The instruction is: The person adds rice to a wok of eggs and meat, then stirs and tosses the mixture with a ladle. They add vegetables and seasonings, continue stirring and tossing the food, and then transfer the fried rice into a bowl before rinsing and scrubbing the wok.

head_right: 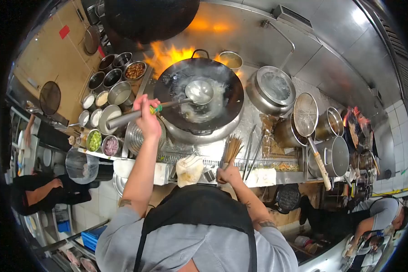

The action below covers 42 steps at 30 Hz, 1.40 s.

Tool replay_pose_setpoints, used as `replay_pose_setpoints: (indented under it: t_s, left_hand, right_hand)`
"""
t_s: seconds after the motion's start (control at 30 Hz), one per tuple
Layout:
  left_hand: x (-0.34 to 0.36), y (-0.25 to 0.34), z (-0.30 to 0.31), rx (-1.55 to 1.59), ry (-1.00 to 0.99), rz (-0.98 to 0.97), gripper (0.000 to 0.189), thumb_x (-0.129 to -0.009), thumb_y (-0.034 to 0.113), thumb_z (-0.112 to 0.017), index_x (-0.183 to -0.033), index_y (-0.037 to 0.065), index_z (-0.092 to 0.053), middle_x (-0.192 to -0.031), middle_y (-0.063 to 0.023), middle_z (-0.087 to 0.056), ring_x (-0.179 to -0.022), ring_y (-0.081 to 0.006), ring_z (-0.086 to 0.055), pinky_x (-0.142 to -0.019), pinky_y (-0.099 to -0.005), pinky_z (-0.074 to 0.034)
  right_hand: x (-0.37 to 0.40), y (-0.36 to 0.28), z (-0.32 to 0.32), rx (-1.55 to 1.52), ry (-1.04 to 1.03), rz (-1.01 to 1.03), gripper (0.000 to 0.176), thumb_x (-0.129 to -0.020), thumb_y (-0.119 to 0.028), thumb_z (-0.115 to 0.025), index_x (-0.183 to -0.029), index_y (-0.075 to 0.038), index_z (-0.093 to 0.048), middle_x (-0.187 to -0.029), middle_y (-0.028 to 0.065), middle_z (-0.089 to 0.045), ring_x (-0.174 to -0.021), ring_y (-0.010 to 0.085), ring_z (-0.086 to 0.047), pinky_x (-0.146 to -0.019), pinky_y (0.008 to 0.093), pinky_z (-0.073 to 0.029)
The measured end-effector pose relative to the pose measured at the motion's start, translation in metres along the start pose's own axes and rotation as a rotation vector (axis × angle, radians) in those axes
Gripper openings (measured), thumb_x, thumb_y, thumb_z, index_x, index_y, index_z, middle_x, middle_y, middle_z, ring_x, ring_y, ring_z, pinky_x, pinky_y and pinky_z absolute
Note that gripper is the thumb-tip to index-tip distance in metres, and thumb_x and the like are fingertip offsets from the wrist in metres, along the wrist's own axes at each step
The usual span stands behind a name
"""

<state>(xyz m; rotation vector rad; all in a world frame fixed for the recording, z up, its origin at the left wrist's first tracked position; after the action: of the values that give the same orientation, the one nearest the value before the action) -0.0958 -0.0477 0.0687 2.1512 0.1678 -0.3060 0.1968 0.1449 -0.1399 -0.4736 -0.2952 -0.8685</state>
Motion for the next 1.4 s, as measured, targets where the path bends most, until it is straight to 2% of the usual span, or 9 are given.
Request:
replay_pose_setpoints:
  t_s: [0.2,0.33,0.4,0.53,0.63,0.83,0.9,1.3,1.4]
  left_hand:
    - [-0.036,0.027,-0.061,-0.246,-0.303,-0.042,0.011,-0.097,0.011,-0.050,-0.105,0.003,-0.049,-0.067,-0.0017,-0.053,-0.061,-0.0092,-0.051,-0.057,-0.0254,-0.042]
    - [-0.068,0.028,-0.092,-0.362,-0.329,0.014,0.008,-0.094,0.011,-0.054,-0.096,0.003,-0.054,-0.061,-0.0018,-0.053,-0.053,-0.0099,-0.051,-0.052,-0.0273,-0.041]
    - [-0.081,0.023,-0.100,-0.443,-0.289,-0.009,0.009,-0.092,0.011,-0.056,-0.095,0.002,-0.056,-0.061,-0.0035,-0.054,-0.054,-0.0119,-0.053,-0.053,-0.0301,-0.042]
    - [-0.100,0.016,-0.105,-0.515,-0.179,-0.044,0.008,-0.089,0.010,-0.058,-0.090,0.002,-0.060,-0.068,-0.0091,-0.059,-0.062,-0.0178,-0.059,-0.062,-0.0337,-0.046]
    - [-0.106,0.002,-0.094,-0.518,-0.137,-0.090,0.008,-0.089,0.010,-0.058,-0.089,0.002,-0.060,-0.075,-0.0106,-0.062,-0.068,-0.0193,-0.061,-0.066,-0.0332,-0.047]
    - [-0.110,0.013,-0.096,-0.539,-0.281,-0.177,0.007,-0.090,0.009,-0.057,-0.095,0.004,-0.060,-0.074,-0.0070,-0.061,-0.071,-0.0167,-0.061,-0.067,-0.0315,-0.048]
    - [-0.100,0.033,-0.109,-0.430,-0.451,0.186,0.008,-0.091,0.010,-0.057,-0.096,0.005,-0.060,-0.070,-0.0044,-0.059,-0.066,-0.0142,-0.058,-0.062,-0.0304,-0.046]
    - [-0.084,0.001,-0.087,-0.224,-0.294,0.054,0.012,-0.094,0.007,-0.051,-0.104,0.004,-0.056,-0.063,0.0003,-0.053,-0.055,-0.0069,-0.049,-0.052,-0.0238,-0.039]
    - [-0.081,0.016,-0.082,-0.280,-0.368,0.022,0.013,-0.095,0.007,-0.051,-0.107,0.003,-0.054,-0.064,0.0002,-0.052,-0.057,-0.0072,-0.049,-0.054,-0.0237,-0.040]
  right_hand:
    - [0.018,0.003,0.062,-1.655,-0.001,-0.072,0.072,-0.085,-0.006,-0.061,-0.147,-0.013,-0.026,-0.113,0.0124,-0.057,-0.085,0.0240,-0.061,-0.067,0.0360,-0.055]
    - [0.007,-0.074,0.178,-1.367,0.209,0.361,0.089,-0.085,-0.003,-0.060,-0.153,-0.024,-0.007,-0.116,0.0126,-0.052,-0.080,0.0236,-0.061,-0.062,0.0357,-0.056]
    - [-0.054,-0.098,0.204,-0.732,0.428,0.641,0.072,-0.085,-0.013,-0.065,-0.148,-0.014,-0.031,-0.143,0.0160,-0.043,-0.116,0.0226,-0.055,-0.097,0.0313,-0.044]
    - [-0.125,-0.167,0.192,-0.115,-0.149,0.514,0.059,-0.085,-0.037,-0.063,-0.134,-0.006,-0.051,-0.109,0.0204,-0.066,-0.105,0.0296,-0.064,-0.091,0.0349,-0.048]
    - [-0.155,-0.179,0.194,0.031,0.102,0.156,0.054,-0.083,-0.042,-0.063,-0.127,-0.011,-0.059,-0.106,0.0213,-0.067,-0.101,0.0325,-0.064,-0.088,0.0364,-0.049]
    - [-0.125,-0.176,0.188,0.104,-0.050,0.523,0.036,-0.080,-0.030,-0.062,-0.105,-0.005,-0.069,-0.106,0.0203,-0.067,-0.103,0.0315,-0.065,-0.088,0.0384,-0.051]
    - [-0.122,-0.177,0.231,0.472,0.050,0.444,0.035,-0.081,-0.030,-0.061,-0.106,-0.006,-0.069,-0.102,0.0205,-0.068,-0.098,0.0333,-0.066,-0.086,0.0393,-0.052]
    - [-0.147,-0.203,0.170,0.196,0.043,0.137,0.038,-0.077,-0.036,-0.065,-0.109,-0.017,-0.070,-0.092,0.0143,-0.071,-0.089,0.0261,-0.070,-0.079,0.0357,-0.054]
    - [-0.128,-0.188,0.189,0.072,-0.015,0.462,0.035,-0.076,-0.037,-0.065,-0.108,-0.021,-0.071,-0.093,0.0140,-0.071,-0.088,0.0256,-0.070,-0.080,0.0358,-0.054]
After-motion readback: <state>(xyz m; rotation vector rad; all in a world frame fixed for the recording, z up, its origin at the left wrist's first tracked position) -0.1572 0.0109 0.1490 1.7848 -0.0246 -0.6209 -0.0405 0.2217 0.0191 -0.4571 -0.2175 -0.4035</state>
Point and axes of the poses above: each hand's wrist, its own x-axis away from the middle knuckle, its own z-axis out of the back of the hand, y = z × x, the point moved 3 cm from there along -x, towards the middle knuckle
